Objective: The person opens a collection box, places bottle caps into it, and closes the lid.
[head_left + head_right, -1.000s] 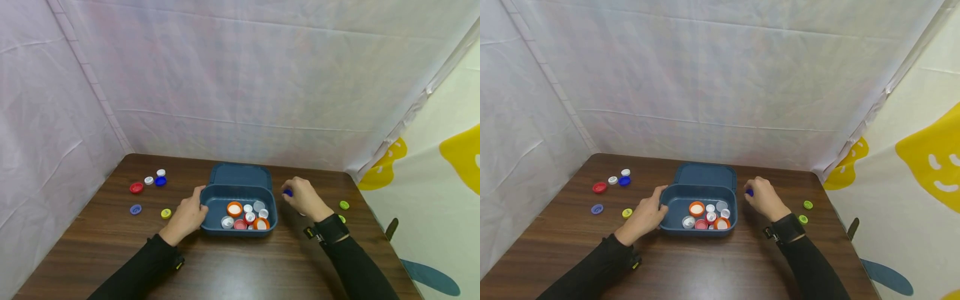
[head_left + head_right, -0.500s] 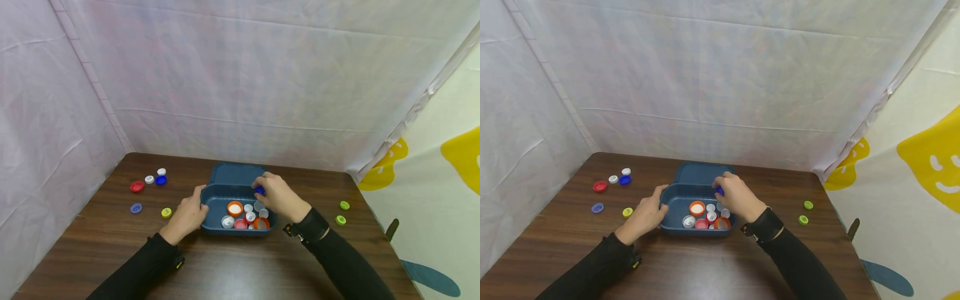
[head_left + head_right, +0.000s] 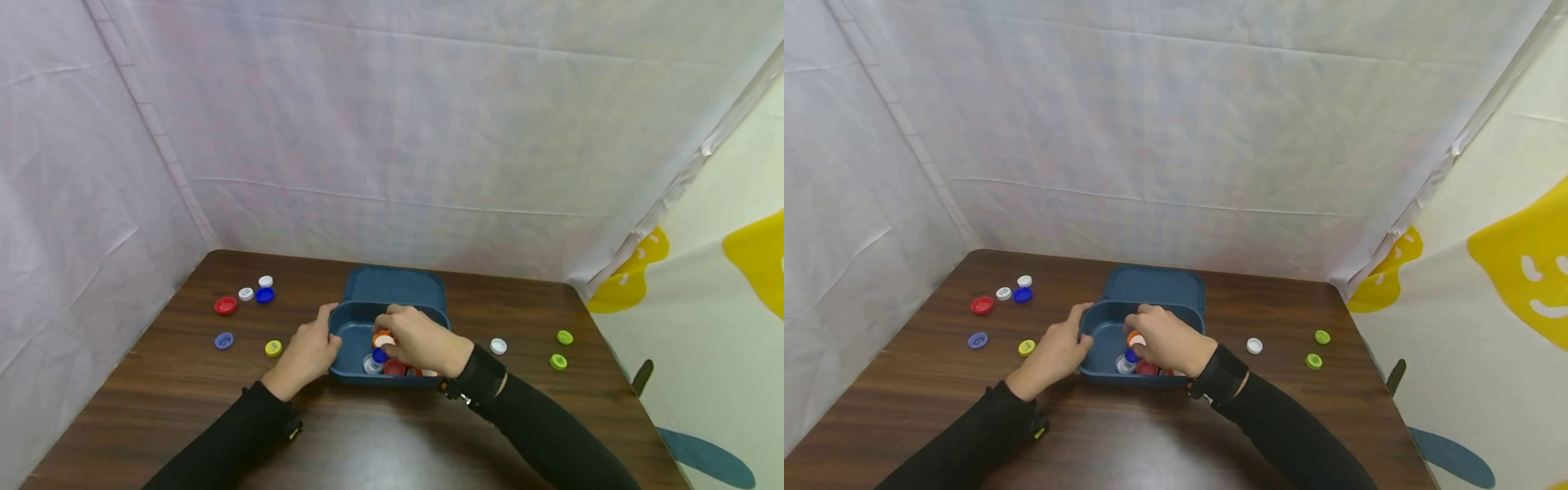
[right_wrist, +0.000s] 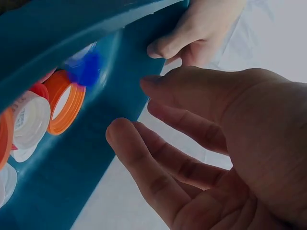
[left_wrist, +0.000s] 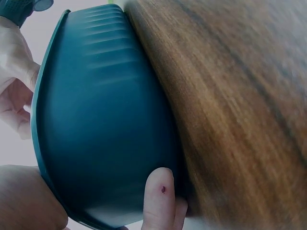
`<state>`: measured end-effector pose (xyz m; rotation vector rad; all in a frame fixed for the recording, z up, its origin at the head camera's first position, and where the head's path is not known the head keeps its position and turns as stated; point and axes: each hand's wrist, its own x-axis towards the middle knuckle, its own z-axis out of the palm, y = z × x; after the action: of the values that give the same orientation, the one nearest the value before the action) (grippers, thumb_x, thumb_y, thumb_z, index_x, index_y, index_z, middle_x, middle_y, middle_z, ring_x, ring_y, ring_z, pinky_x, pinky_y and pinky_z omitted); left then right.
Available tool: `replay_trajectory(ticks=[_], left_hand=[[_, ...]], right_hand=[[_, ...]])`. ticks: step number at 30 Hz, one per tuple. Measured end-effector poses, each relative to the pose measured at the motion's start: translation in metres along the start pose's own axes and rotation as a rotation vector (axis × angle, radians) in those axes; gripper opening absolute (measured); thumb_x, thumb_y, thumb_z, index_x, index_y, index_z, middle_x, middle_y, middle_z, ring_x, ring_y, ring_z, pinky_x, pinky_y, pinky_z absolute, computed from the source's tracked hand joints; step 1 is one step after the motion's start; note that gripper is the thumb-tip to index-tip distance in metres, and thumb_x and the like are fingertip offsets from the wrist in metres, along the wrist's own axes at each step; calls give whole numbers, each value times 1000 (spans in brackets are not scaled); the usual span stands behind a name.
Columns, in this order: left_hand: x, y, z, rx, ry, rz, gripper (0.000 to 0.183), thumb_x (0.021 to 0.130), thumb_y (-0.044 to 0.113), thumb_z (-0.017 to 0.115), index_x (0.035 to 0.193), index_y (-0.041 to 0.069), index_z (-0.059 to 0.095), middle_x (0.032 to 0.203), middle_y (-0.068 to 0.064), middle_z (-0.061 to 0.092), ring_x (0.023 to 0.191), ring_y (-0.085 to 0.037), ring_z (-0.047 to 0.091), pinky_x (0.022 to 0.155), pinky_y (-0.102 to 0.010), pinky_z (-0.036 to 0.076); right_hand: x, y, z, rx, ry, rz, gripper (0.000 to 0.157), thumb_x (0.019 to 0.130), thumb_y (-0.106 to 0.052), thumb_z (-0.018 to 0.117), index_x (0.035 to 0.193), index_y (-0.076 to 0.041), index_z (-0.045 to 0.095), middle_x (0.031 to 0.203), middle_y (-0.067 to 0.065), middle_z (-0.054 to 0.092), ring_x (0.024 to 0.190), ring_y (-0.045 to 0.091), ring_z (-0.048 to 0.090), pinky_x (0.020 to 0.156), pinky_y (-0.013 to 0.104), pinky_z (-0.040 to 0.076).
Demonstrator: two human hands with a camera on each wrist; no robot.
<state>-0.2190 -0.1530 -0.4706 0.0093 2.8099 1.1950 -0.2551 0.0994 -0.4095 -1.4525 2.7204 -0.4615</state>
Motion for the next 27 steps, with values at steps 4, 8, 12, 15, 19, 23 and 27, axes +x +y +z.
replay_trajectory(ticks=[4,8,12,15,19,23,27], left_hand=[[0,-1,1,1,3,-2,71,116,11,58,181,13,29,90,-12,66,62,-20,69,56,-31,60],[0,-1,1,7,12,2,71,116,11,58,181,13,29,88,-12,66,60,-20,69,55,-31,59],[0,0,1,12,12,5,71,115,11,58,180,13,29,87,-11,66,60,-20,69,55,-31,59],[0,0,1,15,14,3,71,115,10,58,180,14,30,88,-12,66,60,-20,69,55,-31,59],[0,0,1,15,16,2,72,115,10,58,180,14,30,88,-12,66,60,-20,69,55,-31,59],[1,0,1,9,9,-5,72,115,11,58,181,14,29,88,-12,66,60,-20,69,54,-30,59],[1,0,1,6,5,-8,71,116,11,57,181,14,28,88,-12,66,61,-20,69,54,-30,59]], right_hand=[[-1,1,1,-7,-1,-3,26,102,-9,89,127,-2,83,117,18,79,97,25,80,83,26,68],[-4,2,1,14,-6,9,30,103,-11,90,130,-2,83,118,18,79,100,27,81,85,29,69],[-7,7,2,20,14,4,29,102,-10,89,129,-2,83,116,17,80,96,25,78,81,25,66],[-10,11,1,41,34,20,28,102,-7,88,129,-1,83,116,18,79,95,27,78,78,24,64],[-17,18,-1,61,66,70,28,103,-8,88,129,0,82,120,19,79,101,32,79,84,30,67],[-27,27,-6,51,114,127,28,103,-9,87,130,-1,82,120,18,79,105,32,79,90,37,69],[-38,40,-11,46,164,201,26,104,-8,86,129,-3,83,117,16,78,103,29,78,90,39,69]])
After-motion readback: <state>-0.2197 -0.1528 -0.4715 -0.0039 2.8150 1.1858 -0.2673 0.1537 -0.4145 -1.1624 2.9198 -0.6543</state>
